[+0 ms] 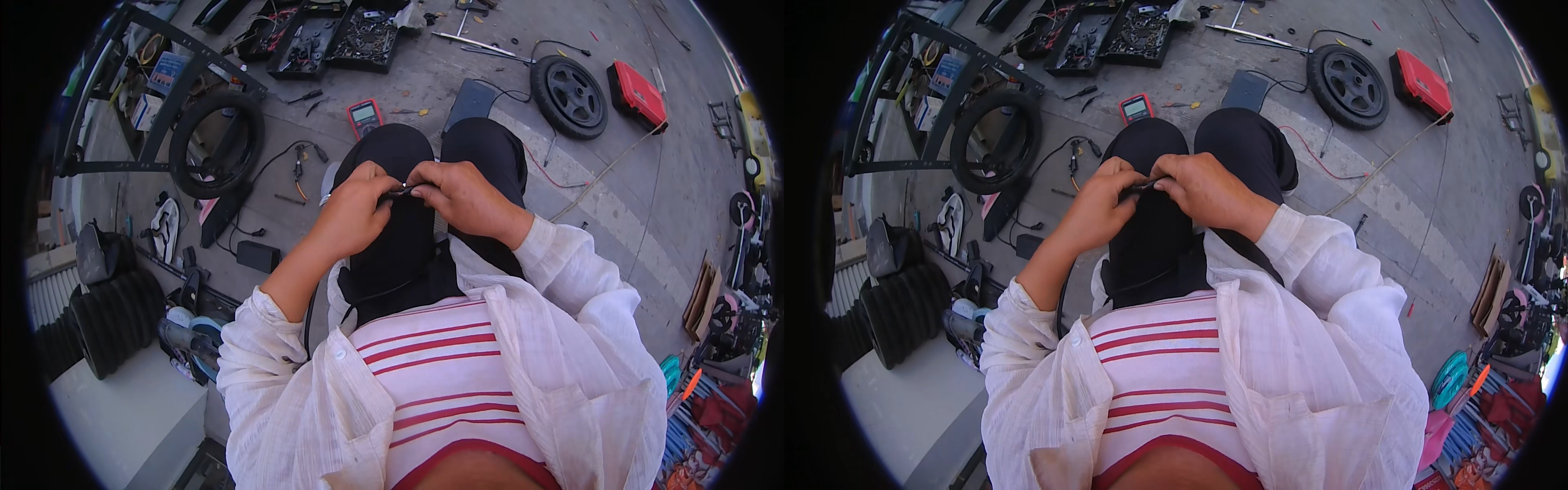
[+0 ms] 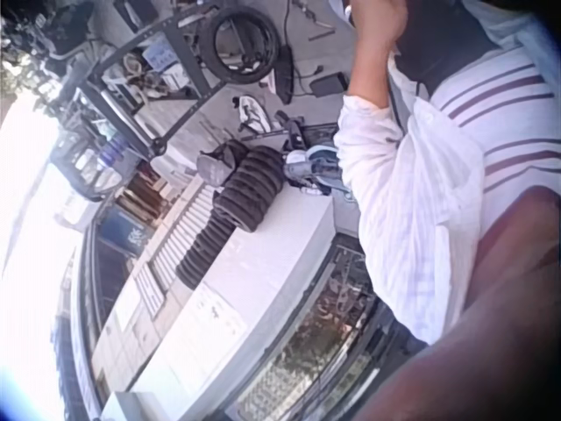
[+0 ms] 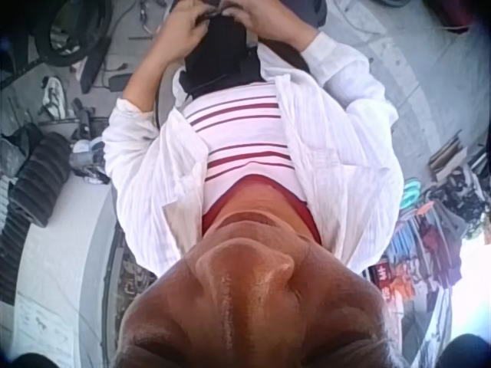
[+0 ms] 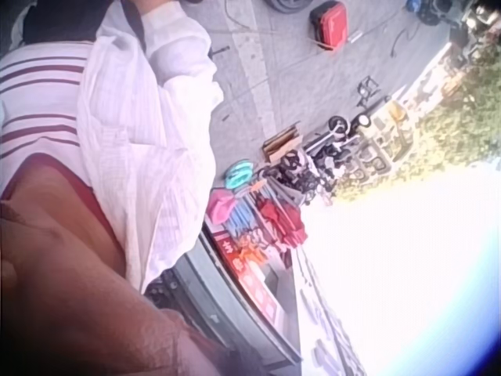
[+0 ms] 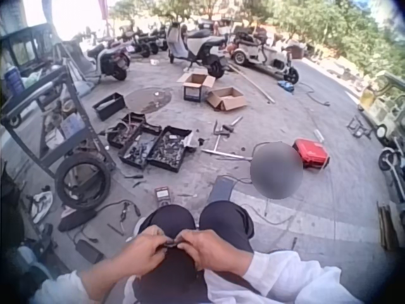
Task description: The person uses a multimeter to test a small black electronic component, then strips and twists wires with pliers and a wrench. They wrap the connection with black electrical tape and continue adjusting the wires.
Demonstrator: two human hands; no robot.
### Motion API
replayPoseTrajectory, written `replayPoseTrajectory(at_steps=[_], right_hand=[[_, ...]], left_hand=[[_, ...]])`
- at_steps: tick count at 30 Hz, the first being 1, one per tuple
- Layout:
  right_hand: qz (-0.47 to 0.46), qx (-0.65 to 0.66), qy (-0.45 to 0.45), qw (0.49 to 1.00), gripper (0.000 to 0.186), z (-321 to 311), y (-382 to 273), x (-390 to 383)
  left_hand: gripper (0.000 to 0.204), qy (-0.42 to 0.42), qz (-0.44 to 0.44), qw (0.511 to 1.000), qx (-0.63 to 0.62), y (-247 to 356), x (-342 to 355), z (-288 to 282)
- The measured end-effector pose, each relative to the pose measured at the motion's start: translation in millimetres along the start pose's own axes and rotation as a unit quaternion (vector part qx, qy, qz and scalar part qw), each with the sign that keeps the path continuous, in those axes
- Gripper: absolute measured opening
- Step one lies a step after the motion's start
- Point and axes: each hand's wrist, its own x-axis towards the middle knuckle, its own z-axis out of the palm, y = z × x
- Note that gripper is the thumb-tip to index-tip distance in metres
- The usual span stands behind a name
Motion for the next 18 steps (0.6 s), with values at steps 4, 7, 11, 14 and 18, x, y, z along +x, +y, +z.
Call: replayPoseTrajectory(at_steps=[4,7,11,14,18], right_hand=[[-0.008,-0.012,0.028,1.000,0.014,3.2,3.5,4.8],[-0.053,-0.031,0.049,0.997,0.014,5.4,7.9,7.0],[-0.021,-0.028,0.040,0.999,0.014,4.3,10.3,11.4],[-0.008,-0.013,0.028,0.999,0.015,3.0,13.2,16.1],[0.009,-0.025,0.021,0.999,0.014,1.7,14.2,22.1]], left_hand=[[0.023,0.017,0.008,1.000,-0.012,-8.3,7.5,0.5],[0.020,0.011,0.011,1.000,-0.013,-12.4,12.2,-1.7],[0.025,-0.009,0.012,1.000,0.013,-9.2,18.0,-10.1],[0.030,-0.040,-0.039,0.998,-0.032,-15.0,18.1,-16.8],[0.033,-0.077,-0.081,0.977,-0.180,-36.8,13.9,-25.1]])
